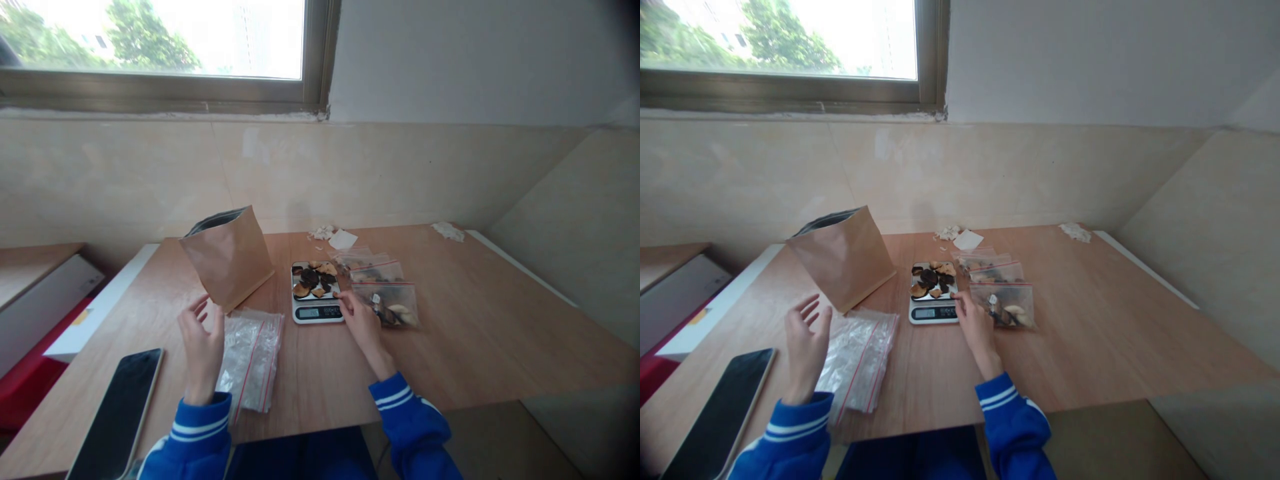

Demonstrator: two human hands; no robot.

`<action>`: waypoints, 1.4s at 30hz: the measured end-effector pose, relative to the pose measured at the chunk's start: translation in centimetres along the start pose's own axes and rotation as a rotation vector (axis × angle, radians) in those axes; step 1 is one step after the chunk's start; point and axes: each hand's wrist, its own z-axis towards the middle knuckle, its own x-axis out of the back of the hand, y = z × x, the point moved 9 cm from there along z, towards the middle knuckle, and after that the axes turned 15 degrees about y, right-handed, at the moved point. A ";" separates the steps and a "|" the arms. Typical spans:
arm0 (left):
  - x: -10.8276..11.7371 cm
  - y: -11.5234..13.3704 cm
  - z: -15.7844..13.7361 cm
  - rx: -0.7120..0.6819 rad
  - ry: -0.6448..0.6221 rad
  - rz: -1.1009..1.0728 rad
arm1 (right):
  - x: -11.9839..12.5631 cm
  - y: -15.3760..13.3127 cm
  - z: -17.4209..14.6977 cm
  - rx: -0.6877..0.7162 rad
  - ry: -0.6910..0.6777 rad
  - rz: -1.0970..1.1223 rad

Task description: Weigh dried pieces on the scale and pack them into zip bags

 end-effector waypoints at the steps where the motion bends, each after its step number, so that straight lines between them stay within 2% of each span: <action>1: 0.3 1.1 0.5 -0.049 0.037 0.009 | 0.2 0.1 0.0 -0.010 0.011 0.009; 6: 0.7 6.7 3.7 -0.248 0.172 0.013 | 1.1 -0.6 0.8 -0.023 0.074 0.136; 10: -0.5 9.7 6.7 -0.333 0.222 0.014 | 0.6 -5.1 4.2 0.153 0.075 0.235; 13: -2.3 10.3 8.5 -0.343 0.206 0.053 | -1.9 -9.9 7.2 0.378 -0.013 0.233; 16: -4.1 10.0 9.4 -0.335 0.142 0.068 | -6.2 -12.9 9.1 0.532 -0.218 0.142; 18: -4.8 9.7 9.6 -0.338 0.097 0.071 | -8.6 -13.3 9.7 0.540 -0.337 0.091; 20: -5.1 9.6 9.5 -0.359 0.074 0.082 | -10.1 -13.0 10.1 0.521 -0.390 0.073; 24: -4.3 10.2 8.8 -0.416 0.067 0.120 | -10.8 -12.3 10.4 0.510 -0.387 0.076; 28: -2.1 11.2 7.8 -0.363 0.104 0.119 | -10.6 -12.6 10.5 0.509 -0.378 0.118; 30: -1.3 12.0 7.2 -0.334 0.113 0.115 | -9.9 -13.0 10.7 0.506 -0.359 0.147; 32: -1.0 12.6 6.3 -0.314 0.067 0.110 | -8.1 -13.4 11.4 0.452 -0.292 0.240; 34: -1.4 12.9 5.4 -0.304 -0.055 0.158 | -4.8 -13.5 12.4 0.334 -0.153 0.426; 36: -1.9 12.7 4.5 -0.297 -0.204 0.253 | -0.4 -13.3 13.0 0.196 0.018 0.659; 38: -1.8 12.2 3.7 -0.270 -0.307 0.329 | 3.8 -13.6 12.5 0.113 0.122 0.857; 40: -1.2 11.7 3.1 -0.230 -0.338 0.352 | 6.7 -15.3 11.1 0.106 0.066 0.998; 42: -0.7 11.4 2.4 -0.203 -0.346 0.346 | 8.3 -18.1 8.9 0.213 -0.133 1.053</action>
